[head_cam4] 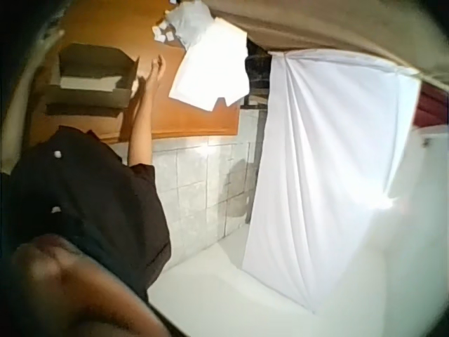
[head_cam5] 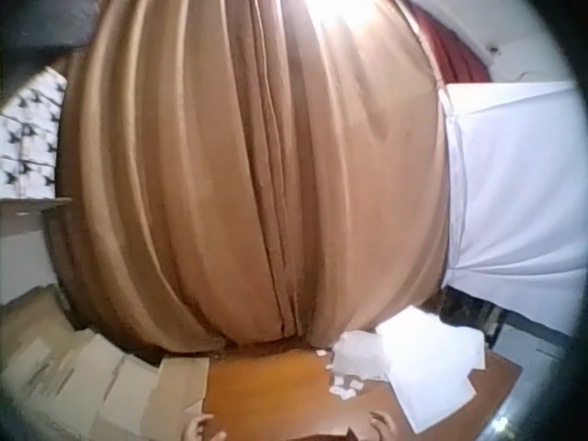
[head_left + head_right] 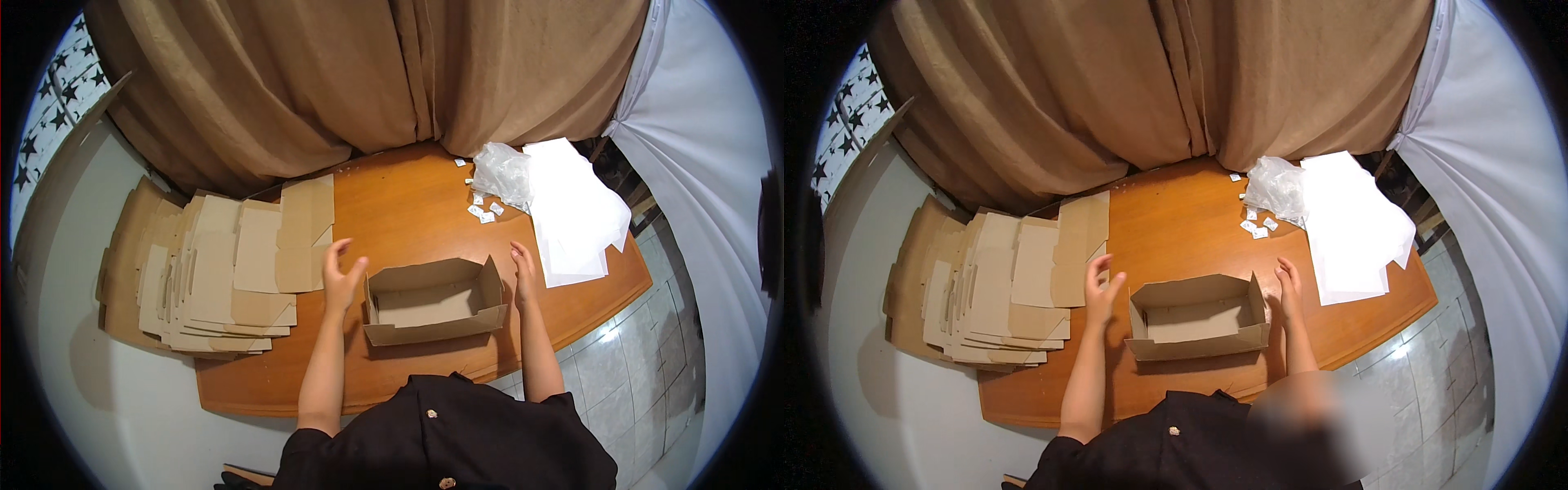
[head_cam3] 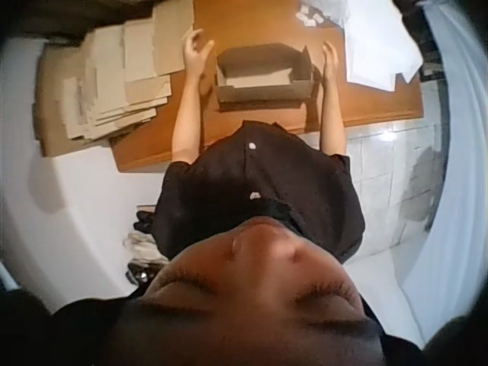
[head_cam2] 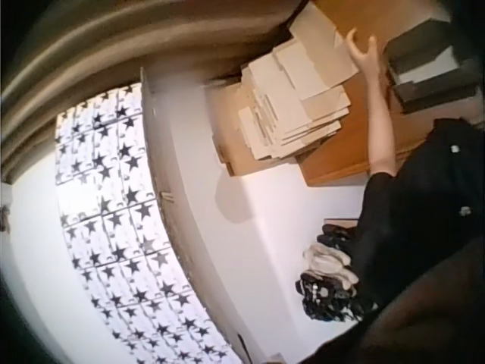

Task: Folding cardboard into boxes and placing paper lining inside them.

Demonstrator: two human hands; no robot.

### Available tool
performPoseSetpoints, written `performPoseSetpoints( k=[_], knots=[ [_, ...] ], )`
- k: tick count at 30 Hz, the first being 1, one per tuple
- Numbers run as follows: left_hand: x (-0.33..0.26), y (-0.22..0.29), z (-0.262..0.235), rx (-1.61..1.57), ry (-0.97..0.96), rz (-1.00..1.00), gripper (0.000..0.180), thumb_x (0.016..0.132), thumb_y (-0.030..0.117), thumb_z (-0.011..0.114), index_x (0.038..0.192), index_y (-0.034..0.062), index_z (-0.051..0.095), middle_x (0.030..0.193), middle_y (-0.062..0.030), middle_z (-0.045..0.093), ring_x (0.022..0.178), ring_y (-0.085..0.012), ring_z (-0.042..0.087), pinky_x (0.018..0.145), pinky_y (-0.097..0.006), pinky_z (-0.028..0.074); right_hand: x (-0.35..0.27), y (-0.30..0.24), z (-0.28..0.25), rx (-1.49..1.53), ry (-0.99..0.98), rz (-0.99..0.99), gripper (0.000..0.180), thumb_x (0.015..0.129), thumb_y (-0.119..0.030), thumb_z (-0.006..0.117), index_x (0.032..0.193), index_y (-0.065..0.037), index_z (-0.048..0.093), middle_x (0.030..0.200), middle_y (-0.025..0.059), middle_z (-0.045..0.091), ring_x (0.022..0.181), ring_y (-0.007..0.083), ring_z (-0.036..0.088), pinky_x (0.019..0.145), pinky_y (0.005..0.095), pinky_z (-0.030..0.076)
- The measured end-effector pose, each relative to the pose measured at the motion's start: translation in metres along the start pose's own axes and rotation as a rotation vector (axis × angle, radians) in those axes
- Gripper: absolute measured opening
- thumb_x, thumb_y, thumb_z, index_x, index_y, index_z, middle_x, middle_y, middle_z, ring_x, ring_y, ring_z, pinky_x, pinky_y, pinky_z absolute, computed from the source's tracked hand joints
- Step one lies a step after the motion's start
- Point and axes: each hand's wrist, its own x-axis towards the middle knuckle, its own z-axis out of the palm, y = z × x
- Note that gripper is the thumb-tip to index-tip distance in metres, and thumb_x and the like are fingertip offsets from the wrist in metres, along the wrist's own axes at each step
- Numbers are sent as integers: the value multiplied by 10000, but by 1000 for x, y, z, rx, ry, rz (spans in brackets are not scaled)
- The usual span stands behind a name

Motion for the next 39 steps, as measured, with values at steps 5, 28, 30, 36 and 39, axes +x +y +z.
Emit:
performPoseSetpoints(
  k=[5, 28, 30, 36, 39],
  knots=[
    [-16, 63, 9, 528, -254, 354, 411, 705, 146, 679, 1093, 87, 556, 1141, -146, 499, 1113, -315, 456, 948, -418, 354, -25, -28, 21, -227, -146, -218, 601, 745, -171, 614, 1309, -115, 415, 1321, 113, 408, 1252, 274, 331, 1055, 413, 236],
    [-75, 7, -50, 769, -495, 288, 569, 644, 373, 766, 1044, 69, 498, 1189, -141, 520, 1113, -313, 478, 980, -482, 282, -31, -11, -4, -393, -93, -273, 626, 700, 100, 316, 1311, 21, 430, 1425, 208, 310, 1359, 269, 237, 1100, 317, 184],
    [-79, -4, -42, 770, -469, 282, 554, 651, 327, 773, 1048, 66, 489, 1190, -143, 514, 1103, -315, 481, 976, -488, 290, -30, -8, -3, -386, -132, -307, 620, 712, 93, 330, 1319, 14, 423, 1429, 196, 313, 1355, 267, 252, 1096, 319, 193],
    [-99, -28, -15, 678, -273, 323, 617, 710, 131, 715, 1223, 45, 383, 1226, -148, 482, 1103, -327, 482, 970, -444, 321, -38, -12, -1, -209, -171, -281, 637, 744, 30, 414, 1374, -46, 356, 1378, 145, 397, 1304, 249, 335, 1071, 327, 238],
    [-108, -52, -12, 519, -252, 305, 665, 721, 89, 691, 1276, 32, 331, 1214, -146, 493, 1123, -332, 471, 968, -433, 332, -46, -12, 10, 17, -164, -256, 590, 768, 11, 458, 1350, -25, 366, 1344, 144, 417, 1310, 248, 320, 1065, 345, 247]
  ],
)
